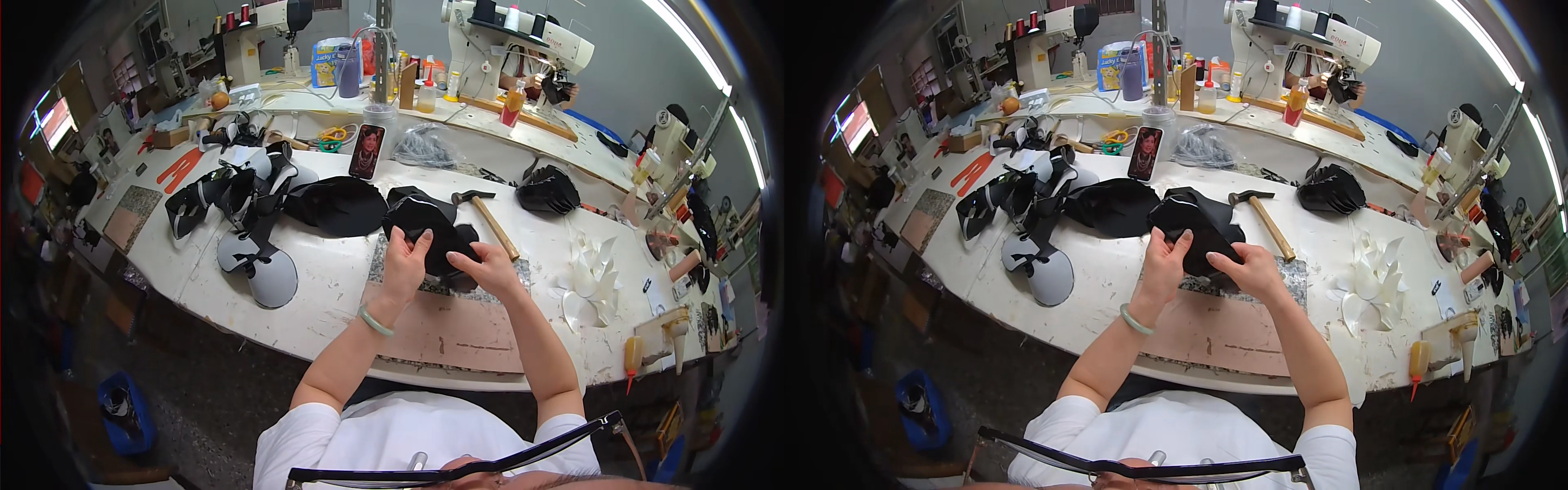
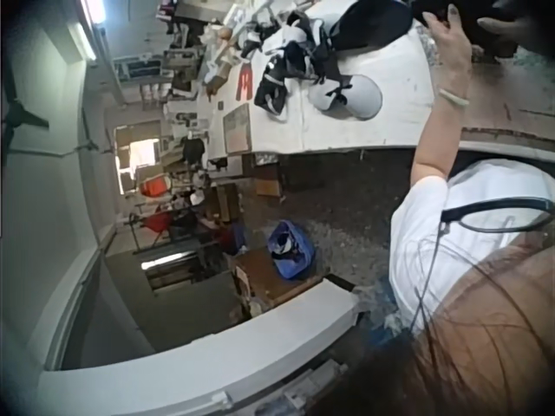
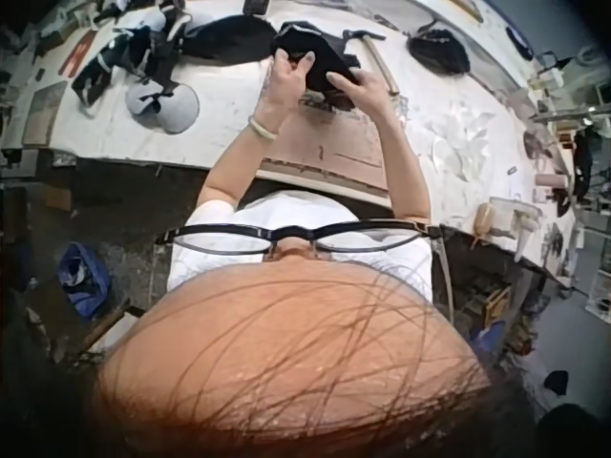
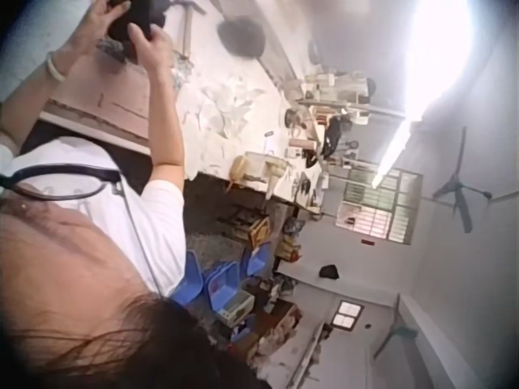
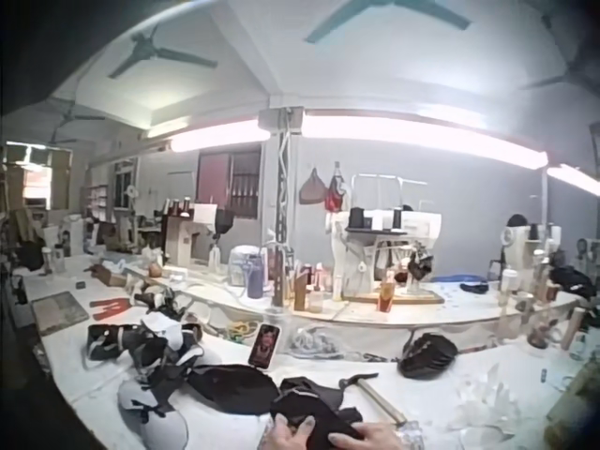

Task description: The person attaches white stiffener inserts to the inside of shoe upper components by hand and presses the edges together.

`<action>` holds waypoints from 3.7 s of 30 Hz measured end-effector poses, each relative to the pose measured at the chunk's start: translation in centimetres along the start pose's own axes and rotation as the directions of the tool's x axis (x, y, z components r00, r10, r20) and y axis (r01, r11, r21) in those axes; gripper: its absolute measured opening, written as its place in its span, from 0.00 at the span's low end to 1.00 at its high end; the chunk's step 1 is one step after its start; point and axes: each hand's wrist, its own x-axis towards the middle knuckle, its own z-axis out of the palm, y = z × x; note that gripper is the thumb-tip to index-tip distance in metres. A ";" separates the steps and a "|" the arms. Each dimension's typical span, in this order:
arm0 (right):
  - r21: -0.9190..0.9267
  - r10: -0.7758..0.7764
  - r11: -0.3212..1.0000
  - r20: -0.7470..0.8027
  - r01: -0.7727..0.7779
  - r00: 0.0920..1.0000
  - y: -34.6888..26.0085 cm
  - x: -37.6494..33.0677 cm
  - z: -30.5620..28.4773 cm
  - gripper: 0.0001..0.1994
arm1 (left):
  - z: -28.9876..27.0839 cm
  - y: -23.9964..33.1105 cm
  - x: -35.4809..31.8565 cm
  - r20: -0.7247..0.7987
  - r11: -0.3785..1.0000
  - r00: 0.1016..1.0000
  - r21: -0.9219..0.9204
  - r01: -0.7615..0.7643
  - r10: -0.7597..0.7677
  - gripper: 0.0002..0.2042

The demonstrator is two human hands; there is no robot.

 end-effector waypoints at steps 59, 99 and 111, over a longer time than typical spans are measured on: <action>0.669 -0.180 0.740 0.105 0.064 0.978 -0.3 -9.3 -0.1 0.05 | -3.4 4.6 -9.0 0.563 0.988 0.816 0.015 0.153 -0.135 0.11; 0.623 -0.223 0.781 0.330 -0.035 0.917 0.5 -13.0 1.6 0.12 | -7.1 3.8 -14.0 0.374 0.729 0.718 -0.140 0.670 -0.588 0.14; -0.400 -0.481 0.845 -0.275 0.356 0.832 -2.0 -8.4 2.0 0.23 | -10.1 5.0 -13.1 0.106 0.727 0.853 0.582 0.364 -0.511 0.21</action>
